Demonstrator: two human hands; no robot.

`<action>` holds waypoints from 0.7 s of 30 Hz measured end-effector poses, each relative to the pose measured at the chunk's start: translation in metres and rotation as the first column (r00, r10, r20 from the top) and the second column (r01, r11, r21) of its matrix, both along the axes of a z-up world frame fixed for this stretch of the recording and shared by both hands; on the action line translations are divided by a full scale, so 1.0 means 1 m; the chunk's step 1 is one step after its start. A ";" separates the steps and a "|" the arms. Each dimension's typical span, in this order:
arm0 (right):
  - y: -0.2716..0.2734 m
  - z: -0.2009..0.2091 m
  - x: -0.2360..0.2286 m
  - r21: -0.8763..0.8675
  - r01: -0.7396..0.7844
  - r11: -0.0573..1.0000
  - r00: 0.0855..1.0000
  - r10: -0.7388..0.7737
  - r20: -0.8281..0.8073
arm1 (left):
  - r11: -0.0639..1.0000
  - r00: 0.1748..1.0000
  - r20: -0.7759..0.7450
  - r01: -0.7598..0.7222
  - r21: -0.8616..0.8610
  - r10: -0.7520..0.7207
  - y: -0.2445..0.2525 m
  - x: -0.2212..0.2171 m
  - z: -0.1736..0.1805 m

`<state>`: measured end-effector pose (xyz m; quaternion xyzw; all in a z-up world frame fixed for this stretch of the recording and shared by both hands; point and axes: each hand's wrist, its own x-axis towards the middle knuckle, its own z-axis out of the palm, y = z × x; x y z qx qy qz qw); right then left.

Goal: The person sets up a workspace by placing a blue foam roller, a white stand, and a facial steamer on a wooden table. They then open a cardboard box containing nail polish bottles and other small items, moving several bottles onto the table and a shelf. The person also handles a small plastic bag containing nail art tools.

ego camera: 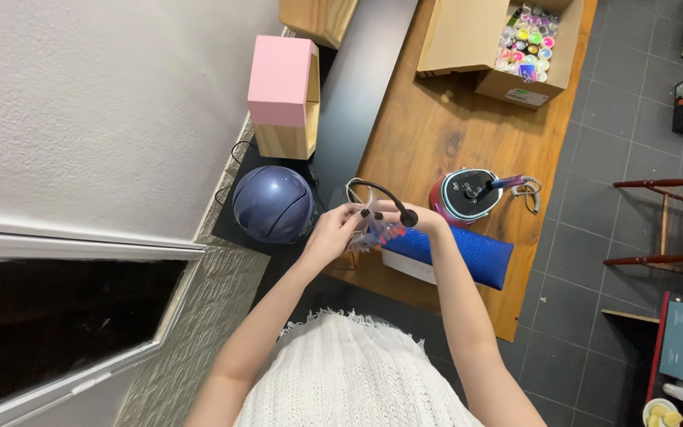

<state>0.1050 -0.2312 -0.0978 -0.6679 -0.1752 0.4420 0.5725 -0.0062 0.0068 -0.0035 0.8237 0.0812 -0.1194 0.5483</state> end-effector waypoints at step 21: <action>0.018 0.001 -0.037 -0.022 0.200 0.980 0.978 -0.198 0.069 | 0.960 0.991 -0.126 -0.065 -0.272 0.032 0.014 -0.062 0.039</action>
